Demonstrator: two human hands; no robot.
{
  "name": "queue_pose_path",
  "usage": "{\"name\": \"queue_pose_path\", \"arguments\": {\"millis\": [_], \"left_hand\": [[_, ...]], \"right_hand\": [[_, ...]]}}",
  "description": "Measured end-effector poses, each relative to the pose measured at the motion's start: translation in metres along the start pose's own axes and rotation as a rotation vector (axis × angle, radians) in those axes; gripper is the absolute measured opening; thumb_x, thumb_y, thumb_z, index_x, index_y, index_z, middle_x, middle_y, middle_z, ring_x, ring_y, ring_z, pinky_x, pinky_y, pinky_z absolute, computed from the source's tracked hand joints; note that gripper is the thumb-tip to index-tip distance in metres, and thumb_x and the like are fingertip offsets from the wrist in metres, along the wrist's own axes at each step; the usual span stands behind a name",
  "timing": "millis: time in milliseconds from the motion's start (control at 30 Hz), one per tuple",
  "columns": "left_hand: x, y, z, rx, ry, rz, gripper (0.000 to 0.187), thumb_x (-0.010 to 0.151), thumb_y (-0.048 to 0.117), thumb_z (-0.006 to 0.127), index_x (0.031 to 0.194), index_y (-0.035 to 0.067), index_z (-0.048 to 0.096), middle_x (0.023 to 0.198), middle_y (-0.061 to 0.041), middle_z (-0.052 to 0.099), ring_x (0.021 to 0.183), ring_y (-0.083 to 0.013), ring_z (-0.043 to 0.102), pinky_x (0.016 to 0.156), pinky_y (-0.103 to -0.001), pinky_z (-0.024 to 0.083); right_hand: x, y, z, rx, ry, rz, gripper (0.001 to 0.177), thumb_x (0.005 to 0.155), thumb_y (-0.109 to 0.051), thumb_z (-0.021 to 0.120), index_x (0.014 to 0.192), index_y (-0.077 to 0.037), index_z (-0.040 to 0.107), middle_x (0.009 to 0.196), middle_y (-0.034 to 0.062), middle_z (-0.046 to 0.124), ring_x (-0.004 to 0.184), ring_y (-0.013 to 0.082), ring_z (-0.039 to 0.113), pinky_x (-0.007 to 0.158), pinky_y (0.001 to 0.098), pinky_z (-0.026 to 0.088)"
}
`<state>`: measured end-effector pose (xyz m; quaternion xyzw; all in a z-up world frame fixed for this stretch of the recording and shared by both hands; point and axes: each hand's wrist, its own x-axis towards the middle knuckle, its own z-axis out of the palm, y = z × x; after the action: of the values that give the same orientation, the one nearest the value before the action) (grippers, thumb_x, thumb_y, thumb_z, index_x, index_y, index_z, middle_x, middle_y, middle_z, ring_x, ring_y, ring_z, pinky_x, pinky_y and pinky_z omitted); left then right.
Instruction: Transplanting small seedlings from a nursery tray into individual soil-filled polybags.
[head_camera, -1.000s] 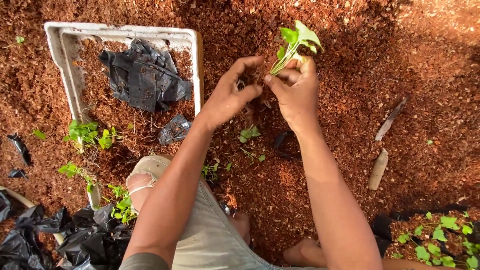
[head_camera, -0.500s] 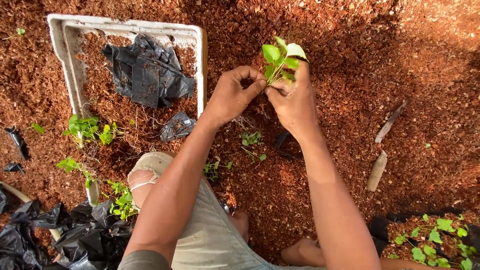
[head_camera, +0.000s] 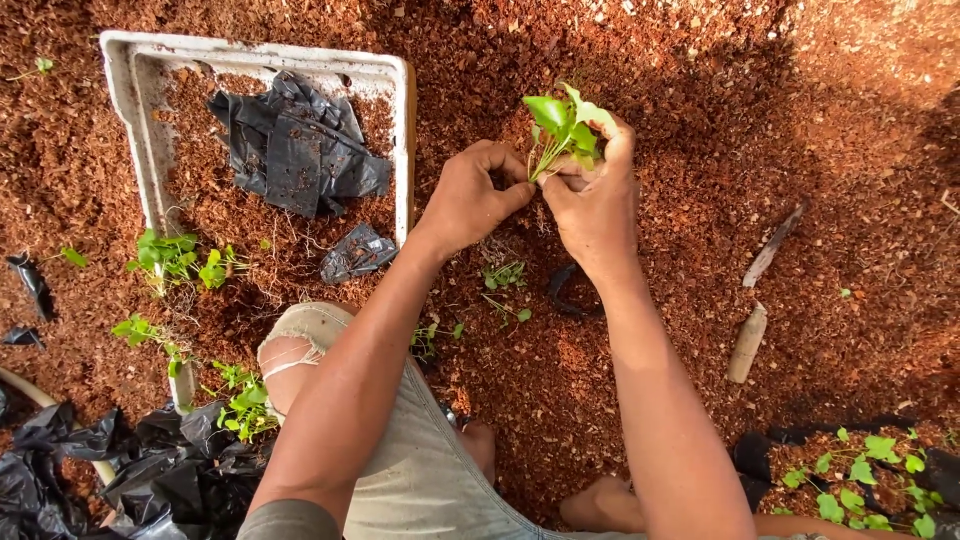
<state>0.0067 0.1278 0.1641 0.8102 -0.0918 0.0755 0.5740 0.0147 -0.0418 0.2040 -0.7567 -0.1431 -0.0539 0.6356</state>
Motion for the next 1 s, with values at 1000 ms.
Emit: {"name": "queue_pose_path", "arguments": {"millis": [1000], "left_hand": [[-0.009, 0.011, 0.004, -0.399, -0.085, -0.140, 0.018, 0.083, 0.008, 0.062, 0.098, -0.002, 0.066, 0.091, -0.014, 0.057, 0.091, -0.0288, 0.059, 0.086, -0.044, 0.050]], "right_hand": [[-0.005, 0.007, -0.014, 0.073, -0.134, 0.130, 0.095, 0.087, 0.007, 0.075, 0.156, -0.008, 0.012, 0.107, 0.0263, 0.071, 0.098, 0.0336, 0.071, 0.092, 0.0436, 0.056]]}}
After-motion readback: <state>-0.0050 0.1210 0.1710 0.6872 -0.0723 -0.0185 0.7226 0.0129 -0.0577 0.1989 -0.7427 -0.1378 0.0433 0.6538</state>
